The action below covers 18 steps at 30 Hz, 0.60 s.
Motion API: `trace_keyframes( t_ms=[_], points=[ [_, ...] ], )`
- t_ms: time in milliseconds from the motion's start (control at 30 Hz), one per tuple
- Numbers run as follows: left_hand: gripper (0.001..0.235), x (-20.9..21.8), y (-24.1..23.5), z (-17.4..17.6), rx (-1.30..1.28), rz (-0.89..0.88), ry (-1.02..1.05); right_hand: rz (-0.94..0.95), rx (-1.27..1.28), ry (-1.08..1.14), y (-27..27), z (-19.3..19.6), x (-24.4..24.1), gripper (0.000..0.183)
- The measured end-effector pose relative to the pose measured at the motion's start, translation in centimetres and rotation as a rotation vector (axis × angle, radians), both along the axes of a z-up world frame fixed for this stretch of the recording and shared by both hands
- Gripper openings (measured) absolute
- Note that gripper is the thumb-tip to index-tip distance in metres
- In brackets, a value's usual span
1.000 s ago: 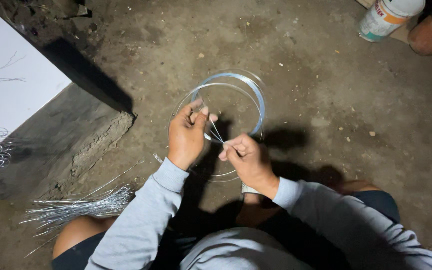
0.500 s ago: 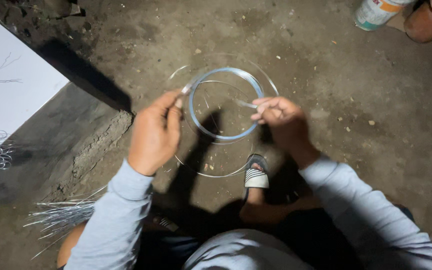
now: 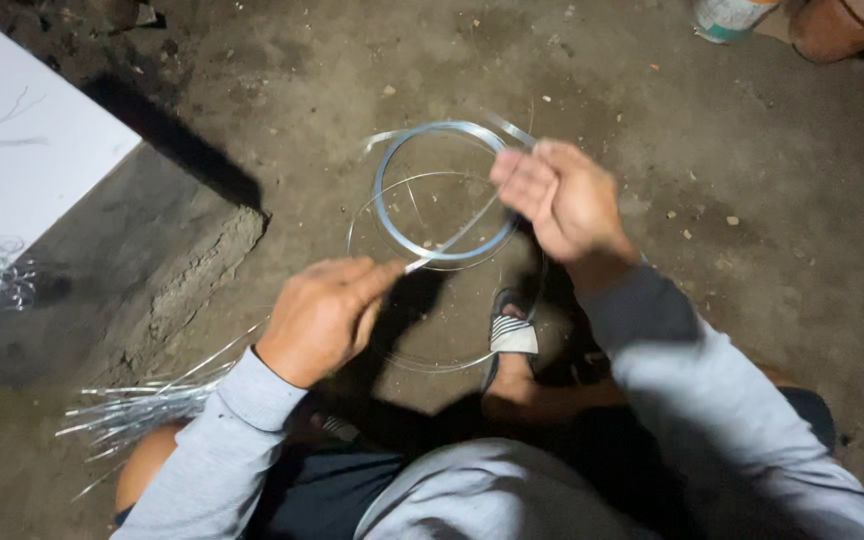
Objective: The person sits on the floor and repeatedly measures lengths of thin metal wire against a circular wire template, then cuts the wire using pliers. The cut pieces are placed on the floor beside the template.
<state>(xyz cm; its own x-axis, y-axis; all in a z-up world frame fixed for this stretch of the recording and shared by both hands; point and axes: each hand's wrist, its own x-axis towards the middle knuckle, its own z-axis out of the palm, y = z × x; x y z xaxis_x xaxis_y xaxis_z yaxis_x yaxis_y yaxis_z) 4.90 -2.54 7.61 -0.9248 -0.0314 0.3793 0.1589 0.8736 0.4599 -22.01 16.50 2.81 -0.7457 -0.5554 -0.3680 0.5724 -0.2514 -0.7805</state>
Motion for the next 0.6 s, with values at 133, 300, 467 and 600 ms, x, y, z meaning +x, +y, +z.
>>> trace_keyframes(
  t_ms=[133,300,467,600],
  points=[
    [0.032,3.9,-1.2,-5.9,-0.117,-0.02,-0.149,-0.17,-0.193,-0.056,-2.0,-1.5,-3.8,0.01],
    [0.018,8.9,-5.5,-12.7,-0.448,0.183,-0.726,-0.293,-0.168,-0.066,-1.8,-4.4,-10.4,0.014],
    [0.027,7.0,-7.9,-13.1,-0.635,0.346,-0.867,-0.233,-0.221,-0.044,-2.5,-7.4,-9.3,0.007],
    [0.045,2.0,-4.5,-9.7,-0.02,0.278,-0.384,-0.253,-0.219,-0.007,-3.6,-8.0,-2.6,0.004]
  ],
)
